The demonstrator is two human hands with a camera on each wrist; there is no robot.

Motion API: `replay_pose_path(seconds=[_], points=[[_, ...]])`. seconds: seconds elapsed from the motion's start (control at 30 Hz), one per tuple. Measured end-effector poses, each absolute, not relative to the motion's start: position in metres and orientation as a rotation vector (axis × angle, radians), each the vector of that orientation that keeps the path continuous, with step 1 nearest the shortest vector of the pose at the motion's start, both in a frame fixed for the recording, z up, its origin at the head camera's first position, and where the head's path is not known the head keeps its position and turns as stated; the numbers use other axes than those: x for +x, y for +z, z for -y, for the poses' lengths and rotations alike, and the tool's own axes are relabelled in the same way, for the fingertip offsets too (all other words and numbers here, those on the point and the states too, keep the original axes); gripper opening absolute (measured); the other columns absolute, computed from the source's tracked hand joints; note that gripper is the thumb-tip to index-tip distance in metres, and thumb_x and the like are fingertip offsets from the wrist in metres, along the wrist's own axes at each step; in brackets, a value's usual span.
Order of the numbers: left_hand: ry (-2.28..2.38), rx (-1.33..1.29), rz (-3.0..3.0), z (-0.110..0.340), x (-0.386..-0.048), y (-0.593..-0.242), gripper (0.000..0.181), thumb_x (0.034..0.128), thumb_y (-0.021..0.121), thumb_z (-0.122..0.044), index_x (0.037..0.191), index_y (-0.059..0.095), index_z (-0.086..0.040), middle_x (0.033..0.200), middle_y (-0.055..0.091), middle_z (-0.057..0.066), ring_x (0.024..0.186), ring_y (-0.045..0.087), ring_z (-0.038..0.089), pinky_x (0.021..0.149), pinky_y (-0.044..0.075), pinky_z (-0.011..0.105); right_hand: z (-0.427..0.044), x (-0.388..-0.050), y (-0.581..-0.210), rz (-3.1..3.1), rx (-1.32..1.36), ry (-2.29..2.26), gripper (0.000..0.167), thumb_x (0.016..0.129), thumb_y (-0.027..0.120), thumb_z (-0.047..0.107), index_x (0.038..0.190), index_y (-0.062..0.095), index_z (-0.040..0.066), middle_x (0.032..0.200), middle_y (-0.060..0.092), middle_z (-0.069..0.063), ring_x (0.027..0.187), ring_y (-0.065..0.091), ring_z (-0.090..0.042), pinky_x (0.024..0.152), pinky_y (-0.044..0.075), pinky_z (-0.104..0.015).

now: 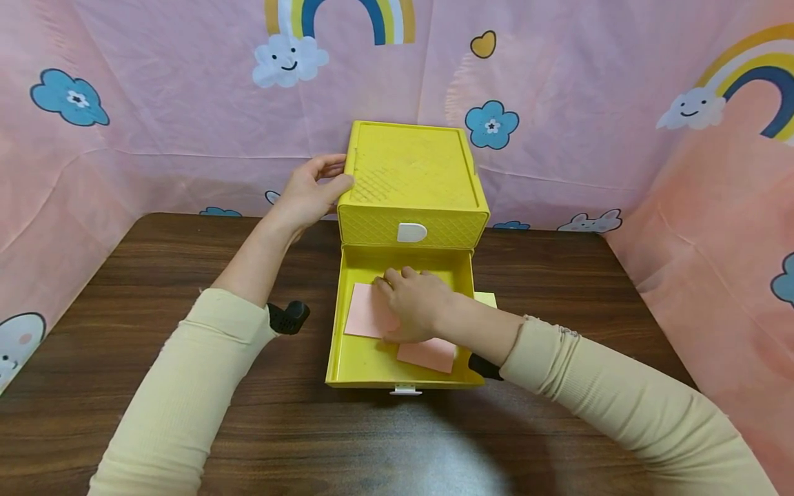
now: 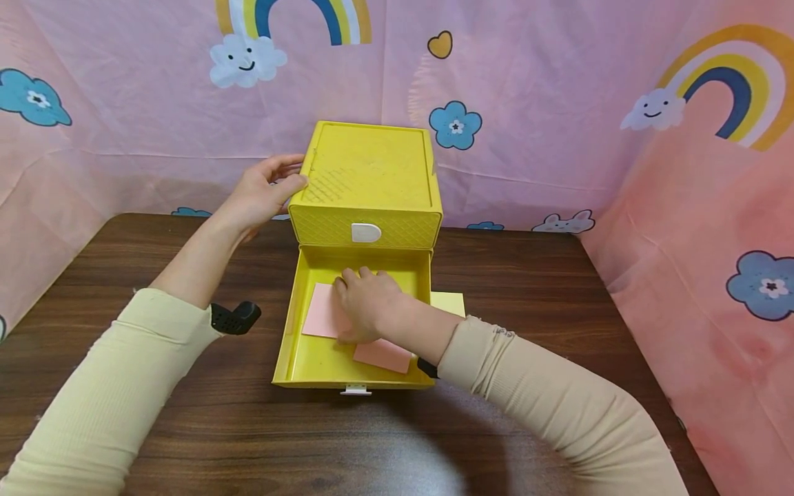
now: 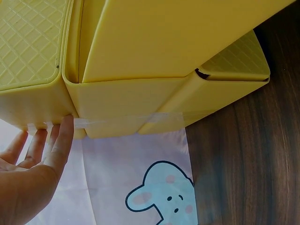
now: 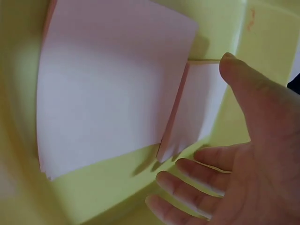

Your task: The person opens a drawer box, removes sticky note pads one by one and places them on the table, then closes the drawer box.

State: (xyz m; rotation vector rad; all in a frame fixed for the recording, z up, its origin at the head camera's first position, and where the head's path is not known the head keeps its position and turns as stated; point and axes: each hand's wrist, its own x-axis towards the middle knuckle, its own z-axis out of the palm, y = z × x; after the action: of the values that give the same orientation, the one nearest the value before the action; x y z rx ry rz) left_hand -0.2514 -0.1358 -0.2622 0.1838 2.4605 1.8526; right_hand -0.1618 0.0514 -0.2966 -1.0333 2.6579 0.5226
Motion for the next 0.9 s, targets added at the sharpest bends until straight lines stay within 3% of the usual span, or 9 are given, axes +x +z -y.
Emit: replay_pose_path(seconds=[0.67,0.9], points=[[1.87,0.196,-2.462,0.136,-0.252,-0.263,0.053,0.0921,0.051,-0.023,0.141,0.036,-0.012,0.137,0.04,0.009,0.112,0.051,0.021,0.079,0.053,0.026,-0.046,-0.16,-0.309,-2.708,-1.026,0.636,0.101,0.072,0.055,0.073,0.144,0.029,0.007,0.135,0.034,-0.007,0.113,0.046,-0.024,0.085,0.049,-0.034],[1.85,0.177,-2.462,0.136,-0.252,-0.262,0.052,0.0926,0.051,-0.025,0.142,0.036,-0.015,0.138,0.04,0.007,0.114,0.051,0.021,0.083,0.052,0.029,-0.044,-0.16,-0.311,-2.711,-1.049,0.635,0.098,0.073,0.06,0.068,0.143,0.031,0.006,0.137,0.03,-0.009,0.11,0.046,-0.026,0.086,0.048,-0.031]])
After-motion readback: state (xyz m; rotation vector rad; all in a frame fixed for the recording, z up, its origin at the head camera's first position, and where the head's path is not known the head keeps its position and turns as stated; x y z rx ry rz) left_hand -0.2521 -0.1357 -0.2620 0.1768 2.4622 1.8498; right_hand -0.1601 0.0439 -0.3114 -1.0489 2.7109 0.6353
